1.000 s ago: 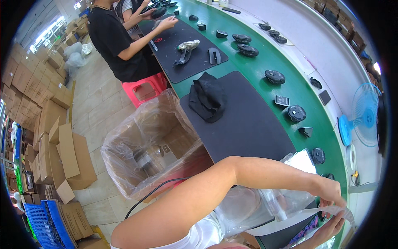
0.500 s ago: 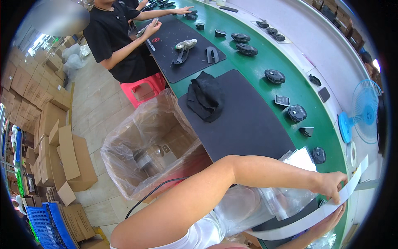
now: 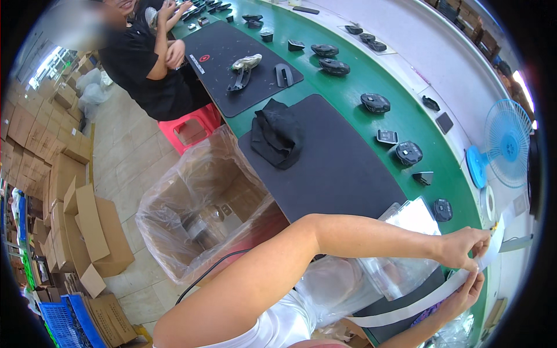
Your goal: Applying adhesive labels to plastic packaging trays for computer mice on an assembly line.
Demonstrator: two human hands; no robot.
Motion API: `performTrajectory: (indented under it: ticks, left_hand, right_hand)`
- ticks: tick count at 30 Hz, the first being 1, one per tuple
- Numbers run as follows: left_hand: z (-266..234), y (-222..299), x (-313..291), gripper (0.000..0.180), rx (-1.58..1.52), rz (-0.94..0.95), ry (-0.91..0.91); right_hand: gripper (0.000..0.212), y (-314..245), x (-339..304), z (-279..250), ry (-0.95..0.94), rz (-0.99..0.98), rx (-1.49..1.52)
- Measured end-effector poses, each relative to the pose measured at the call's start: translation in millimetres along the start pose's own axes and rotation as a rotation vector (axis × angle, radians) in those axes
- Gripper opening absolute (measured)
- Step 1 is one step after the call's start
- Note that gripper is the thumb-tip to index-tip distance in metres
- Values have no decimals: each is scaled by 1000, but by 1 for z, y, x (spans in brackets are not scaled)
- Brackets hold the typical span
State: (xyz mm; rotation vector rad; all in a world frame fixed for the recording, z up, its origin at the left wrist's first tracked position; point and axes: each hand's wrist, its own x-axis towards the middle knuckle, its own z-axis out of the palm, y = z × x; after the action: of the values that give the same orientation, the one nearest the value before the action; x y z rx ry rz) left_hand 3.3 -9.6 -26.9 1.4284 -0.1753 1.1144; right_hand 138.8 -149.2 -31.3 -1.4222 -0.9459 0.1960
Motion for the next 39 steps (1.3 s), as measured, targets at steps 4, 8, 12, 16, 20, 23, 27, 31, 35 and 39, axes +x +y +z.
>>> performTrajectory:
  ticks: [4, 8, 12, 16, 20, 23, 27, 31, 35, 39]
  left_hand:
    - [-7, 1, -3, 37, 67, 33, -37]
    - [-19, 5, -6, 44, 70, -64, -62]
    - [-17, -2, -3, 47, 99, -168, -132]
    - [-10, -10, -3, 51, 127, -158, -196]
    - [-12, -9, -5, 55, 79, -165, -207]
    - [-14, -9, -5, 56, 96, -160, -230]
    - [-16, -12, -5, 50, 131, -143, -218]
    - [-9, -22, -1, 33, 168, -196, -182]
    - [-12, -13, -3, 22, 125, -288, -215]
    - [-14, -14, -4, 23, 231, -248, -286]
  right_hand:
    - [22, -4, -6, 9, -96, -32, -25]
    - [29, 2, -10, 18, -104, -40, -33]
    - [31, -8, -18, 11, -125, 3, 41]
    - [32, 2, -18, -4, -132, 1, -6]
    - [33, 6, -16, -11, -104, 46, -27]
    - [35, 10, -14, -13, -92, 22, -23]
    - [36, 0, -12, -4, -91, -9, -91]
    - [32, -25, -17, 13, -5, -159, -256]
    - [28, -56, -20, 33, 161, -362, -396]
    - [28, -60, -24, 24, 97, -311, -431]
